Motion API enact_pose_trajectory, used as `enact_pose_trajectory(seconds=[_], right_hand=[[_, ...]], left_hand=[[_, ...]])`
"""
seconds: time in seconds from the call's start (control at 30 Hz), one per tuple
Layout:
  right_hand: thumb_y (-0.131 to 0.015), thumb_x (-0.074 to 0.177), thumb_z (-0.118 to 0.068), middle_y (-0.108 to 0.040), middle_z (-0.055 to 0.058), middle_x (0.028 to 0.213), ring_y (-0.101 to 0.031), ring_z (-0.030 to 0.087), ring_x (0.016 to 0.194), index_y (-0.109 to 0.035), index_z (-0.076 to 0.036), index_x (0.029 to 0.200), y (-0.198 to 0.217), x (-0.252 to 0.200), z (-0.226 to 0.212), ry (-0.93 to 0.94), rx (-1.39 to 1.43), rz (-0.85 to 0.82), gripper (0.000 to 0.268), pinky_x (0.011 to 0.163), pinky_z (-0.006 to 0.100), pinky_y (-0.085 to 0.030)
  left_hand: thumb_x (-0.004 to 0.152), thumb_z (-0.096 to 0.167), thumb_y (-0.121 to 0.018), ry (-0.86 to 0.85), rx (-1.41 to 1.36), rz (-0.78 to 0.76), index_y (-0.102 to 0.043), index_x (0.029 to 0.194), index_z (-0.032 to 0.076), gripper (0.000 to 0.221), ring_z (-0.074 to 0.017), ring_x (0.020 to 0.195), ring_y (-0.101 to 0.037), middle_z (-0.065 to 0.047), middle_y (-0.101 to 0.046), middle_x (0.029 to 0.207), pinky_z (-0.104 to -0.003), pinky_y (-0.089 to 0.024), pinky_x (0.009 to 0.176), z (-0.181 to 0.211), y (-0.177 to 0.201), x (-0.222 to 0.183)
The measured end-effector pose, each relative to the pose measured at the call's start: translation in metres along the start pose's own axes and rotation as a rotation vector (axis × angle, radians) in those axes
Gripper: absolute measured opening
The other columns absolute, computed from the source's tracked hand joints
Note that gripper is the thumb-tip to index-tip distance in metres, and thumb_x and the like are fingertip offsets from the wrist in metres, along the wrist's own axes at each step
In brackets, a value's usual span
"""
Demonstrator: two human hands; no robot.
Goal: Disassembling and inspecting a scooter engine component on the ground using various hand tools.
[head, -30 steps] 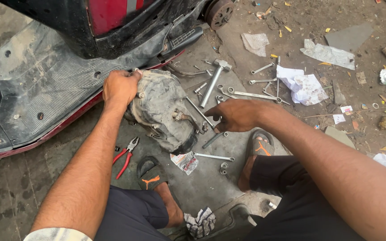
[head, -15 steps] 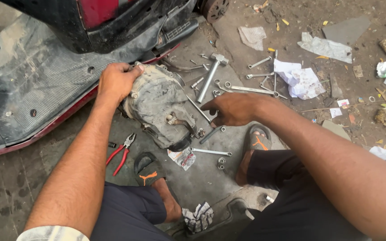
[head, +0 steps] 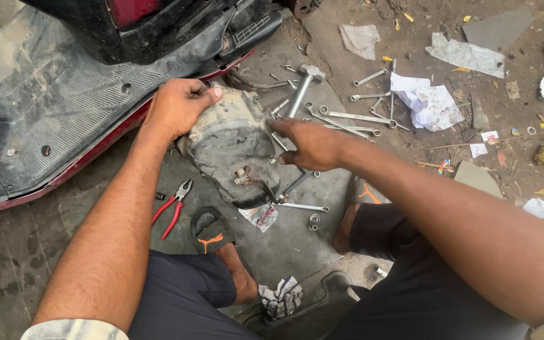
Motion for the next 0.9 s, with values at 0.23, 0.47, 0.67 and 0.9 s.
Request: enact_pose_trajectory(seconds=[0.23,0.47,0.67,0.9], right_hand=[[-0.075,0.084,-0.024,-0.054,0.024,0.144,-0.058,0.034,0.129,-0.032,0.001,0.154,-0.007,0.011,0.002,-0.113,0.213,0.071,0.086,0.109,0.041,-0.045],[-0.076,0.079,-0.018,-0.061,0.019,0.140,-0.062,0.029,0.128,-0.042,0.001,0.148,-0.006,0.009,-0.003,-0.151,0.344,0.067,0.079,0.107,0.038,-0.049],[-0.072,0.085,-0.015,-0.066,0.019,0.135,-0.062,0.031,0.128,-0.048,-0.003,0.148,0.013,0.006,-0.012,-0.112,0.166,0.076,0.069,0.109,0.040,-0.048],[-0.076,0.079,-0.012,-0.051,0.028,0.146,-0.054,0.039,0.130,-0.033,0.005,0.153,0.014,0.017,0.011,0.092,0.086,0.323,0.086,0.109,0.043,-0.043]], left_hand=[[0.091,0.053,-0.073,0.016,0.046,0.064,-0.080,0.103,0.011,0.044,-0.0261,0.083,-0.073,-0.014,-0.076,0.089,-0.042,-0.055,0.078,0.002,-0.001,0.001],[0.087,0.057,-0.069,0.091,0.006,0.051,-0.080,0.100,0.015,0.046,-0.0273,0.083,-0.074,-0.011,-0.077,0.087,-0.043,-0.055,0.077,0.010,0.003,-0.006],[0.091,0.058,-0.068,0.099,0.060,0.038,-0.078,0.102,0.012,0.048,-0.0336,0.088,-0.073,-0.017,-0.076,0.089,-0.046,-0.054,0.083,0.015,0.001,-0.006],[0.097,0.049,-0.064,0.029,0.069,0.098,-0.075,0.102,0.008,0.043,-0.0412,0.102,-0.067,-0.023,-0.072,0.103,-0.049,-0.051,0.088,0.024,-0.018,-0.003]])
Point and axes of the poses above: each hand's wrist, its own x-axis towards the middle knuckle, its own y-axis out of the back of the hand, z = x × y, the point moved 2 cm from there along x, towards the middle knuckle
